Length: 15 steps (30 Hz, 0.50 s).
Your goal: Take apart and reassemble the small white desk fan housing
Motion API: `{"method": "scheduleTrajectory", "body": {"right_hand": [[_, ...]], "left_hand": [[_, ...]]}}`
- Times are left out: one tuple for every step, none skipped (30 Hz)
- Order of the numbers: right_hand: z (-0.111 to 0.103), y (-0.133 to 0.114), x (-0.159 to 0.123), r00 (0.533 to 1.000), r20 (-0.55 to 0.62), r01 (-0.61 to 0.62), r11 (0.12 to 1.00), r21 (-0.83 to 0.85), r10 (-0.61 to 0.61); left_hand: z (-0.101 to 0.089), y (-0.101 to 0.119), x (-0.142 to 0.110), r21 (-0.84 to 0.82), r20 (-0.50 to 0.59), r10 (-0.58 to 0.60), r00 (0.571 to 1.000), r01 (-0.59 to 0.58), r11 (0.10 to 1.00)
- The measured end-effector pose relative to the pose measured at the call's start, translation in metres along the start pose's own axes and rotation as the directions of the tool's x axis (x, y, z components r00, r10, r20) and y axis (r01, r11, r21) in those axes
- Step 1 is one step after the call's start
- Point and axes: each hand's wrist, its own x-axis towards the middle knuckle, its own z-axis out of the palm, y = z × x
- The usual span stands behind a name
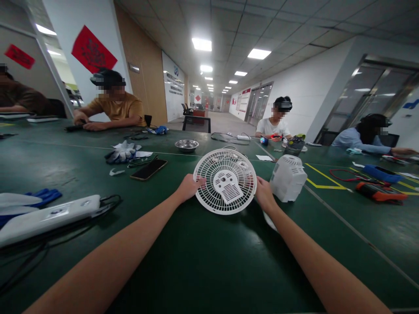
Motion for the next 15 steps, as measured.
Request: {"method": "scheduleTrajectory", "body": {"right_hand": [[0.003, -0.004, -0.005, 0.986, 0.148, -0.117, 0.962, 0.246, 0.082], [0.006, -0.008, -0.009, 0.965, 0.24, -0.187, 0.923, 0.337, 0.108], [0.009, -0.011, -0.013, 0.936, 0.328, -0.262, 0.874, 0.409, 0.127], [0.011, -0.015, -0.017, 0.884, 0.441, -0.387, 0.768, 0.511, 0.152], [0.012, -0.018, -0.019, 0.842, 0.515, -0.472, 0.683, 0.558, 0.162], [0.012, -0.021, -0.021, 0.801, 0.576, -0.548, 0.588, 0.595, 0.163], [0.012, -0.023, -0.022, 0.771, 0.616, -0.599, 0.51, 0.617, 0.16], [0.01, -0.025, -0.023, 0.758, 0.633, -0.622, 0.47, 0.627, 0.158], [0.009, -0.027, -0.023, 0.756, 0.637, -0.626, 0.453, 0.635, 0.152], [0.008, -0.029, -0.024, 0.756, 0.64, -0.624, 0.452, 0.638, 0.14], [0.006, -0.03, -0.025, 0.758, 0.641, -0.615, 0.464, 0.638, 0.124], [0.005, -0.031, -0.025, 0.76, 0.64, -0.604, 0.48, 0.635, 0.109], [0.004, -0.032, -0.026, 0.762, 0.64, -0.594, 0.496, 0.633, 0.096], [0.003, -0.031, -0.027, 0.765, 0.638, -0.586, 0.508, 0.632, 0.088], [0.002, -0.031, -0.027, 0.766, 0.637, -0.582, 0.512, 0.632, 0.086]], "left_hand": [[0.0, 0.0, 0.0, -0.013, -0.006, -0.006, 1.0, 0.005, 1.0], [0.001, 0.0, 0.0, -0.021, -0.013, -0.011, 1.0, 0.011, 1.0], [0.001, -0.001, 0.0, -0.023, -0.019, -0.012, 1.0, 0.011, 1.0], [0.002, -0.001, 0.0, -0.022, -0.03, -0.008, 1.0, 0.008, 1.0], [0.002, -0.001, -0.001, -0.013, -0.038, 0.003, 0.999, -0.003, 1.0], [0.002, 0.0, -0.001, 0.004, -0.047, 0.02, 0.999, -0.02, 1.0], [0.002, 0.001, -0.002, 0.031, -0.056, 0.045, 0.997, -0.044, 0.999], [0.002, 0.003, -0.004, 0.066, -0.066, 0.078, 0.995, -0.074, 0.995], [0.002, 0.005, -0.005, 0.105, -0.077, 0.113, 0.991, -0.105, 0.989], [0.002, 0.008, -0.007, 0.144, -0.088, 0.146, 0.985, -0.132, 0.981], [0.002, 0.012, -0.009, 0.178, -0.102, 0.173, 0.98, -0.154, 0.972], [0.002, 0.015, -0.011, 0.204, -0.12, 0.196, 0.973, -0.169, 0.964], [0.003, 0.018, -0.013, 0.224, -0.14, 0.212, 0.967, -0.178, 0.958], [0.004, 0.021, -0.015, 0.238, -0.159, 0.23, 0.96, -0.189, 0.953], [0.005, 0.024, -0.016, 0.249, -0.173, 0.249, 0.953, -0.202, 0.947]]}}
